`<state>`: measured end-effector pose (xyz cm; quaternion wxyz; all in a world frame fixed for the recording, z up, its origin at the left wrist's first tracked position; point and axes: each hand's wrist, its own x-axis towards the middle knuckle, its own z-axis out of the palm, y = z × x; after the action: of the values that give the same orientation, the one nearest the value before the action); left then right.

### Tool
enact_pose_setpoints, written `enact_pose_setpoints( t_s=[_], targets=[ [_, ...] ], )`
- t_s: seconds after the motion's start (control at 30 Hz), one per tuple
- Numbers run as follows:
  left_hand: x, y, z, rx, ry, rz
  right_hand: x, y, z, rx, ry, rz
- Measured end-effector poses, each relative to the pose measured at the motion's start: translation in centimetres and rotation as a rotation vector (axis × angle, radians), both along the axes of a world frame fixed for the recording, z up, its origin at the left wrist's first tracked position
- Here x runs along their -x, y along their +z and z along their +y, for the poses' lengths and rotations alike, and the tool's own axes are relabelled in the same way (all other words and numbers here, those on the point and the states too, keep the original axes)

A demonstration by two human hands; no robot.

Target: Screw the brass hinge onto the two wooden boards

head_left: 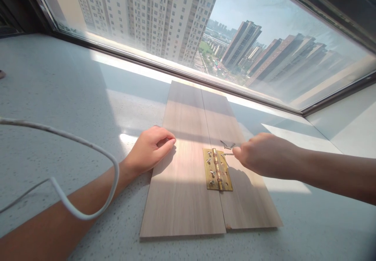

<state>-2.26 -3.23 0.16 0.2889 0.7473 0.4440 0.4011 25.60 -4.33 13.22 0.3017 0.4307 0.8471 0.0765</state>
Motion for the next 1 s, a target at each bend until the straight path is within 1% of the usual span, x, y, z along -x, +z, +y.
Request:
enact_pose_setpoints(
  t_s=[0.07, 0.1, 0.2, 0.37, 0.4, 0.43, 0.5, 0.6, 0.63, 0.67, 0.7, 0.8, 0.83, 0.87, 0.9, 0.93, 1.0],
  targets=[
    [0.0, 0.0, 0.0, 0.007, 0.000, -0.002, 0.5, 0.2, 0.4, 0.067, 0.010, -0.099],
    [0.0, 0.0, 0.0, 0.008, 0.000, -0.002, 0.7, 0.3, 0.6, 0.096, -0.011, -0.124],
    [0.0, 0.1, 0.0, 0.008, 0.001, -0.003, 1.1, 0.4, 1.2, 0.115, -0.216, -0.064],
    [-0.1, 0.2, 0.0, 0.008, 0.000, -0.004, 2.1, 0.1, 2.5, 0.191, -0.668, 0.013],
    [-0.1, 0.2, 0.0, 0.008, -0.004, -0.004, 2.5, 0.1, 2.9, 0.204, -0.724, 0.017],
    [-0.1, 0.2, 0.0, 0.007, -0.007, -0.005, 2.8, 0.1, 3.2, 0.217, -0.751, 0.013],
    [0.0, 0.2, 0.1, 0.007, -0.008, -0.005, 3.6, 0.3, 3.9, 0.246, -0.773, 0.000],
    [0.0, 0.0, 0.1, 0.006, -0.006, -0.003, 4.3, 0.8, 4.2, 0.267, -0.738, -0.035],
    [0.0, 0.0, 0.1, 0.005, -0.007, -0.003, 4.3, 1.0, 4.0, 0.258, -0.696, -0.050],
    [0.0, 0.0, 0.1, 0.006, -0.009, -0.005, 4.2, 1.0, 3.7, 0.236, -0.615, -0.069],
    [0.0, -0.1, 0.1, 0.007, -0.010, -0.008, 3.9, 1.0, 3.3, 0.207, -0.500, -0.095],
    [-0.1, -0.1, 0.1, 0.013, -0.012, -0.014, 2.6, 0.6, 2.0, 0.141, -0.022, -0.207],
    [0.0, -0.1, 0.1, 0.014, -0.011, -0.014, 2.1, 0.4, 1.7, 0.149, 0.072, -0.234],
    [0.0, -0.1, 0.1, 0.016, -0.010, -0.013, 1.7, 0.2, 1.5, 0.165, 0.105, -0.245],
    [0.0, -0.2, 0.1, 0.017, -0.008, -0.012, 1.5, 0.1, 1.4, 0.185, 0.100, -0.250],
    [0.0, -0.2, 0.1, 0.019, -0.005, -0.011, 1.3, 0.0, 1.5, 0.198, 0.081, -0.252],
    [0.0, -0.2, 0.1, 0.019, -0.002, -0.009, 1.3, -0.2, 1.7, 0.201, -0.022, -0.216]
  ],
)
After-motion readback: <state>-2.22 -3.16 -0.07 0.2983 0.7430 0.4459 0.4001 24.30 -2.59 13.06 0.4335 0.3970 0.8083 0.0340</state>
